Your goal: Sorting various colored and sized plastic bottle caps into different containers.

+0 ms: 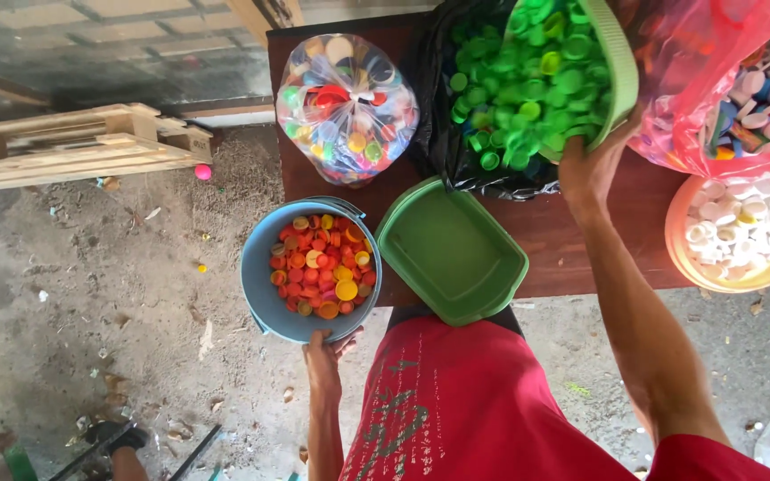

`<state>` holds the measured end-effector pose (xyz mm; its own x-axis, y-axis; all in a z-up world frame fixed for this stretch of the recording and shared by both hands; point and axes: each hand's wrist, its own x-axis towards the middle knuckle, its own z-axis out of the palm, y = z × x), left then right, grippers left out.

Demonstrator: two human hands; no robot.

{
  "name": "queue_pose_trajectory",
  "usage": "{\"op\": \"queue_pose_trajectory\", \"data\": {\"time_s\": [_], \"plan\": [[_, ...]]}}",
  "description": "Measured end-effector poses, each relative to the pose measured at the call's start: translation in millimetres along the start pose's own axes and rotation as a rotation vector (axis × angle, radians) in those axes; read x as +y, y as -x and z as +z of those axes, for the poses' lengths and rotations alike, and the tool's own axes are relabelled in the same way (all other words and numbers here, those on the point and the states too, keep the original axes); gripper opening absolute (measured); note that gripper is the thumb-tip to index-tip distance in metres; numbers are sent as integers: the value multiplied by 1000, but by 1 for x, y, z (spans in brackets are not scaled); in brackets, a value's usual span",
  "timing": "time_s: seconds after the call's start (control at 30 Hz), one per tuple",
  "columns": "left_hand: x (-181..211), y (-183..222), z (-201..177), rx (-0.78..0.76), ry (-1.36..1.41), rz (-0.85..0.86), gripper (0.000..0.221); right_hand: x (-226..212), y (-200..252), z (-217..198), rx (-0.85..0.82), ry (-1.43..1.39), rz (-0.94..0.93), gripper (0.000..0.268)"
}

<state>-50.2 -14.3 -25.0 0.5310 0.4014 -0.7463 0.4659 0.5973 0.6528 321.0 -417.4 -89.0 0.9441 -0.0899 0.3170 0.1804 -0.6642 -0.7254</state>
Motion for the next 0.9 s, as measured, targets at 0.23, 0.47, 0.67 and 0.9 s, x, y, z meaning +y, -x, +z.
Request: {"op": "queue_pose_trajectory", "data": {"time_s": [0.23, 0.47, 0.67, 0.9], "plan": [[-12, -15, -2, 19, -53, -35, 39, -49, -5, 5, 5, -57, 47, 87], [-22, -19, -6, 9, -50, 5, 43, -71, 1, 2, -26, -44, -31, 89], [-4, 12, -15, -189, -334, -237, 80, -83, 0, -1, -55, 30, -80, 86], [59, 50, 40, -457, -1270, -208, 71, -66, -3, 7, -67, 25, -98, 83]]}}
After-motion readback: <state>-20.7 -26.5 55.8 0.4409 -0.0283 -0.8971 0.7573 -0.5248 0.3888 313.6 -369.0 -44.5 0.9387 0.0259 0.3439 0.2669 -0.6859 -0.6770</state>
